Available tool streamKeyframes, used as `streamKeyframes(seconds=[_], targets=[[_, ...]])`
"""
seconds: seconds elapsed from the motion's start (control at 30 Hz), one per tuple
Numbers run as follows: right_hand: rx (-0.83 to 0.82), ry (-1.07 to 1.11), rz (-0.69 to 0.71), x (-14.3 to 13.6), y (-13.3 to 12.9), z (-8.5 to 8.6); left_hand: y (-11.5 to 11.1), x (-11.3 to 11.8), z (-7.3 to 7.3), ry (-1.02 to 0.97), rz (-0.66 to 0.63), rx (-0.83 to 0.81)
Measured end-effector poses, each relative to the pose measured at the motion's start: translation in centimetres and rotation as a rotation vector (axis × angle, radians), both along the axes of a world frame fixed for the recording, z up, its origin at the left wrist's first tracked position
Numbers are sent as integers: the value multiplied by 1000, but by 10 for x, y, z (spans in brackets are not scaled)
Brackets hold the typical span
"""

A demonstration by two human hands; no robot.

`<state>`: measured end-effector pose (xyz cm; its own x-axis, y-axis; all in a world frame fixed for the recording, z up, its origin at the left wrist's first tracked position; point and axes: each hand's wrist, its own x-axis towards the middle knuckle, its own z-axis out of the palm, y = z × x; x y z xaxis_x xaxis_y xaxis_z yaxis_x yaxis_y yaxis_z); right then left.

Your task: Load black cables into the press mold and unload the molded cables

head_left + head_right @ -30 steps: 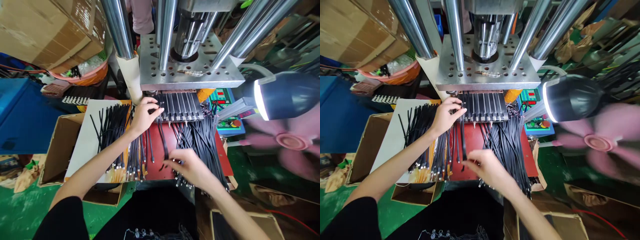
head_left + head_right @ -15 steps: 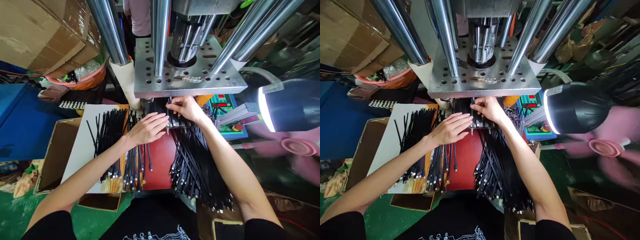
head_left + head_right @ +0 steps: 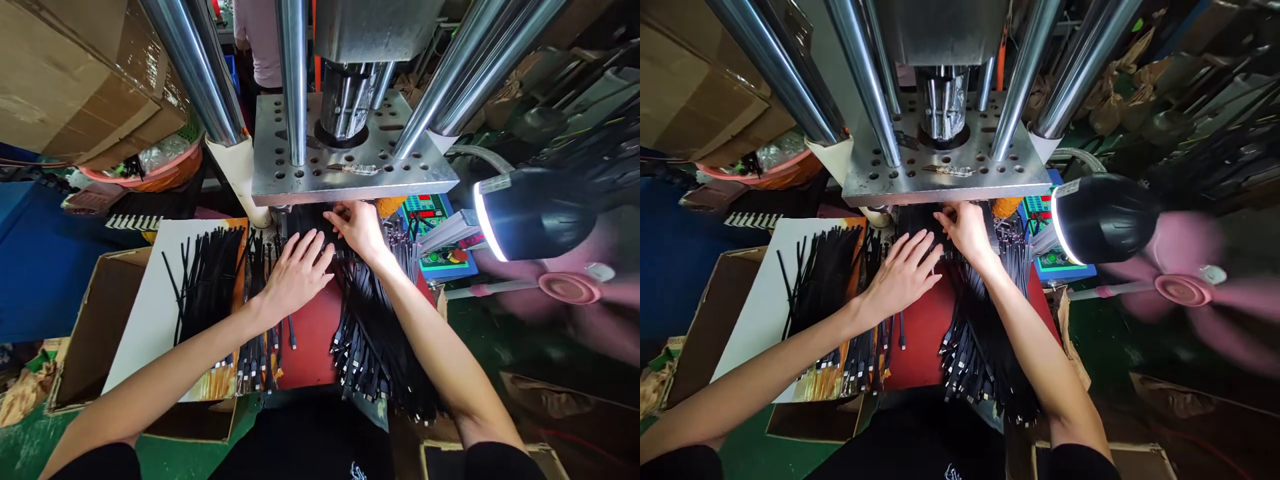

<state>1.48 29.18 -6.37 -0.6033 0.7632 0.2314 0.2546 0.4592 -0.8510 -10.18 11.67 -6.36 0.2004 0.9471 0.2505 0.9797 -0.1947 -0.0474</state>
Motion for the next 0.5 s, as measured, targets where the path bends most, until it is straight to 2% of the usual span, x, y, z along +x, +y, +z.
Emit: streamKeyframes(seconds=[0.07,0.13,0.2,0.27,0.33,0.5], targets=[[217,-88,-9,14,-14,4,-1,7,3,7,42,-38],[422,-259,48,28,-27,7,3,9,9,-15,59,-84],[533,-471,72,32,-35,10,13,4,16,-52,83,-127],[571,-625,24,25,-34,11,29,-6,22,-80,118,-154],[583,-691,-29,9,-25,10,47,-17,25,-90,147,-162],[579,-662,-8,-38,17,7,93,-37,22,-106,214,-137]])
